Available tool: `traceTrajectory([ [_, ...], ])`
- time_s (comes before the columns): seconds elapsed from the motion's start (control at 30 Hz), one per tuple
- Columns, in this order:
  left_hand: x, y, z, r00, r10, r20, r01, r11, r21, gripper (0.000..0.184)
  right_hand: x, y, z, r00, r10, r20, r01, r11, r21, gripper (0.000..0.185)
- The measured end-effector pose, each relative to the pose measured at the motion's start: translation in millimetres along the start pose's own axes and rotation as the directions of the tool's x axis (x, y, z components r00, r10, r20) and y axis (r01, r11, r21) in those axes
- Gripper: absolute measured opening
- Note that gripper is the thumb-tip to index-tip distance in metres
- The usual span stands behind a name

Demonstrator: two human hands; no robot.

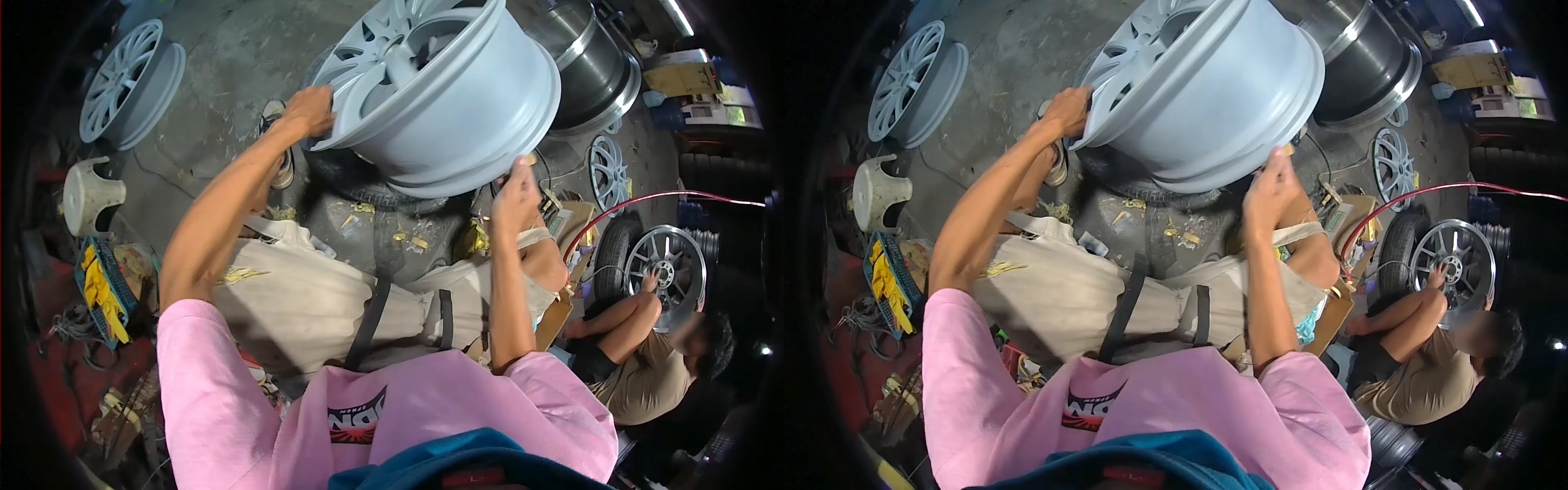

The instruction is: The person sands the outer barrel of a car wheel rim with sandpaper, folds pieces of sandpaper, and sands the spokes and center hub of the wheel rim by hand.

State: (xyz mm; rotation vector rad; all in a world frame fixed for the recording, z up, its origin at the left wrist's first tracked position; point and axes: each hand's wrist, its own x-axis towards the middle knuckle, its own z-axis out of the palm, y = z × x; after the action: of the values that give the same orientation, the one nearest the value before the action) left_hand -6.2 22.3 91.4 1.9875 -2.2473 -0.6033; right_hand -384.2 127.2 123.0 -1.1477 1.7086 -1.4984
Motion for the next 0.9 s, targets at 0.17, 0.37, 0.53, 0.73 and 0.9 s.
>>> traceTrajectory([
  [0.17,-24.3,54.0,-36.2,0.998,-0.068,-0.004,0.067,0.991,-0.115,0.062,120.0,-41.0,-8.6,0.979,-0.183,0.092,0.203,0.921,-0.333,0.047],
  [0.37,-24.7,67.6,-55.9,0.988,-0.148,0.032,0.15,0.921,-0.359,0.077,152.6,-67.6,15.9,0.982,-0.184,0.047,0.169,0.732,-0.66,0.031],
  [0.53,-31.1,67.5,-51.4,0.991,-0.126,-0.042,0.106,0.939,-0.328,0.081,130.3,-43.9,-2.6,0.589,-0.752,0.296,0.74,0.355,-0.572,0.026],
  [0.73,-25.3,48.4,-46.1,0.998,-0.01,-0.056,-0.003,0.975,-0.221,0.069,10.9,-15.8,-21.8,0.631,-0.673,0.385,0.723,0.331,-0.607,0.022],
  [0.9,-42.1,67.3,-77.6,0.997,-0.062,0.045,0.071,0.968,-0.242,0.076,-57.7,16.1,-35.9,0.692,-0.308,0.653,0.658,0.643,-0.393,0.012],
])
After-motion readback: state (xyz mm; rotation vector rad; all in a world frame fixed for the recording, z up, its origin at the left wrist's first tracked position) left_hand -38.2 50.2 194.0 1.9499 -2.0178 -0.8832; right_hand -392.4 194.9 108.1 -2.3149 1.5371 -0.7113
